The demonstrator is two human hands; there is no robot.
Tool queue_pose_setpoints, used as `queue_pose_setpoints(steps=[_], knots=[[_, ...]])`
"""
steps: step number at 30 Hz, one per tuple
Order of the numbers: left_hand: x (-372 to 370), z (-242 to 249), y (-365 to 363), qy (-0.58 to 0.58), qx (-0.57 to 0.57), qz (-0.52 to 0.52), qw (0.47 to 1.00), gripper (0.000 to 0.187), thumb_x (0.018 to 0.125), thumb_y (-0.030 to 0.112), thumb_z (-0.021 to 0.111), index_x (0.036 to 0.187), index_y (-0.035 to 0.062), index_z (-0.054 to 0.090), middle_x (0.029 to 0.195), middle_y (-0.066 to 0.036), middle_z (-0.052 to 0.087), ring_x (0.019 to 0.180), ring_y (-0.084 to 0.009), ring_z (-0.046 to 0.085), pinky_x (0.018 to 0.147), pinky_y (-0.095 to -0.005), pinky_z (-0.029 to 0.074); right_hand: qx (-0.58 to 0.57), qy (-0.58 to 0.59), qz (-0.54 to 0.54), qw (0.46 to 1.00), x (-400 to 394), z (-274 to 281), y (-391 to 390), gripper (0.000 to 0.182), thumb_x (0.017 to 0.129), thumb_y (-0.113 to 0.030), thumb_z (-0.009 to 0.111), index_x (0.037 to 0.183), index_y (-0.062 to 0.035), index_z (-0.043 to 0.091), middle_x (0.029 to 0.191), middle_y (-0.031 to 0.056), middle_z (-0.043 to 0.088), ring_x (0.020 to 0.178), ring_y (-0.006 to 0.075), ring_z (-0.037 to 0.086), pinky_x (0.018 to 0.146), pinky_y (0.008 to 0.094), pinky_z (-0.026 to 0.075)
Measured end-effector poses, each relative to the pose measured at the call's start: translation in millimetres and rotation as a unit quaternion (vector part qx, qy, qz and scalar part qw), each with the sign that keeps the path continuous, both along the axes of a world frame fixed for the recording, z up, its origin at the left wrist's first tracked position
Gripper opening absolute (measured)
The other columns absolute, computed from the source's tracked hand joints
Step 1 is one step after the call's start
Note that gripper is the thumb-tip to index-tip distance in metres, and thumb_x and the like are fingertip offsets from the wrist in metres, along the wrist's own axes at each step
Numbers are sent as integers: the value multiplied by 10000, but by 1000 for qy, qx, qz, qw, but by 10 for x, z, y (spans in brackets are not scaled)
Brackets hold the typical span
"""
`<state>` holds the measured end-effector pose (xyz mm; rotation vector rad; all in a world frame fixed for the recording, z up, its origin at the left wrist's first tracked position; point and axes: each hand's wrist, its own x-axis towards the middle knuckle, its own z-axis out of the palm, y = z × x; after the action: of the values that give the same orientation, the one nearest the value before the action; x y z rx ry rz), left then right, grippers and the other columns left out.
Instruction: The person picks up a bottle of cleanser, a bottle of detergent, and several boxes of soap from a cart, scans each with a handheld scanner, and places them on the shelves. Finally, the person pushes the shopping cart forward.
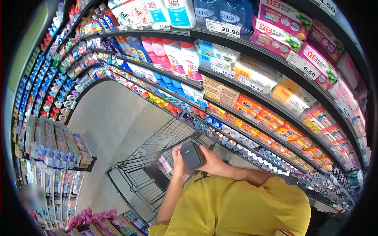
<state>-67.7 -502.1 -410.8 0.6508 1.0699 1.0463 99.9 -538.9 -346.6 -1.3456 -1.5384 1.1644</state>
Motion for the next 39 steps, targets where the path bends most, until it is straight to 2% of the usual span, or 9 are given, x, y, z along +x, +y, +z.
queue_pose_setpoints(steps=[10, 17, 21, 23, 25, 26, 30, 32, 39], knots=[[244, 466, 59, -54, 25, 16, 998, 604, 958, 585, 352, 1304, 91, 343, 1208, -79, 528, 1081, -177, 521, 936, -355, 431, 127, -121, -55, 983, 183, 74, -1, 539, 670, -260, 784, 1061, -35, 490, 964, 180, 592, 923, 382, 591, 788, 446, 478], [482, 1119, 165, -81, 102, -119, 984, 513, 911, 177, 529, 1365, -1, 370, 1203, -52, 549, 1176, -166, 484, 996, -415, 398, 253, 10, -58, 966, 775, 416, 150, 477, 734, -194, 724, 1182, -101, 590, 1103, 115, 632, 922, 277, 637, 766, 333, 505], [777, 1431, 144, -17, 210, -116, 971, 487, 886, 57, 534, 1352, -18, 413, 1306, -86, 469, 1218, -177, 461, 1021, -352, 394, 122, 120, -55, 984, 1040, 732, 2, 462, 763, -257, 702, 1167, -59, 599, 987, 123, 672, 841, 239, 667, 702, 333, 525], [959, 1673, 127, 23, 367, -114, 923, 523, 875, 20, 537, 1373, -33, 387, 1381, -113, 373, 1279, -202, 408, 1067, -367, 358, 172, 491, -79, 850, 1114, 967, -99, 380, 791, -218, 683, 1098, -11, 596, 993, 136, 648, 820, 224, 657, 667, 332, 525], [1201, 1895, 89, -1, 416, -120, 901, 577, 859, -36, 519, 1405, -40, 330, 1427, -120, 305, 1340, -232, 335, 1119, -391, 283, 328, 237, -248, 880, 1302, 1135, -171, 313, 756, -64, 669, 1033, -9, 534, 1001, 128, 549, 923, 197, 544, 725, 332, 475], [1328, 1992, 55, -9, 456, -122, 881, 612, 842, -71, 500, 1419, -37, 300, 1443, -124, 290, 1356, -240, 312, 1130, -400, 253, 518, -105, -350, 774, 1455, 1203, -95, 305, 743, -53, 711, 1005, 1, 565, 1015, 102, 580, 868, 179, 599, 761, 312, 504], [1746, 2374, -10, -46, 522, -145, 839, 734, 794, -140, 439, 1464, -22, 164, 1491, -147, 236, 1380, -263, 275, 1143, -413, 198, 455, -244, -432, 740, 1734, 1496, -298, 377, 722, -36, 712, 1064, -13, 555, 1028, 97, 563, 927, 204, 579, 842, 307, 466], [1930, 2592, -9, -96, 524, -166, 830, 743, 789, -142, 423, 1465, -19, 139, 1494, -160, 227, 1381, -265, 274, 1141, -411, 199, 387, -492, -489, 607, 1699, 1844, -395, 356, 761, -26, 667, 1102, -15, 563, 1025, 112, 567, 961, 213, 575, 885, 314, 444], [2518, 2912, 118, -119, 617, -224, 745, 716, 829, -74, 453, 1456, 0, 115, 1488, -191, 247, 1394, -302, 252, 1146, -453, 182, 532, -59, -513, 671, 2150, 1918, -309, 501, 878, -12, 570, 1355, -19, 417, 1198, 101, 533, 1018, 187, 558, 896, 303, 450]])
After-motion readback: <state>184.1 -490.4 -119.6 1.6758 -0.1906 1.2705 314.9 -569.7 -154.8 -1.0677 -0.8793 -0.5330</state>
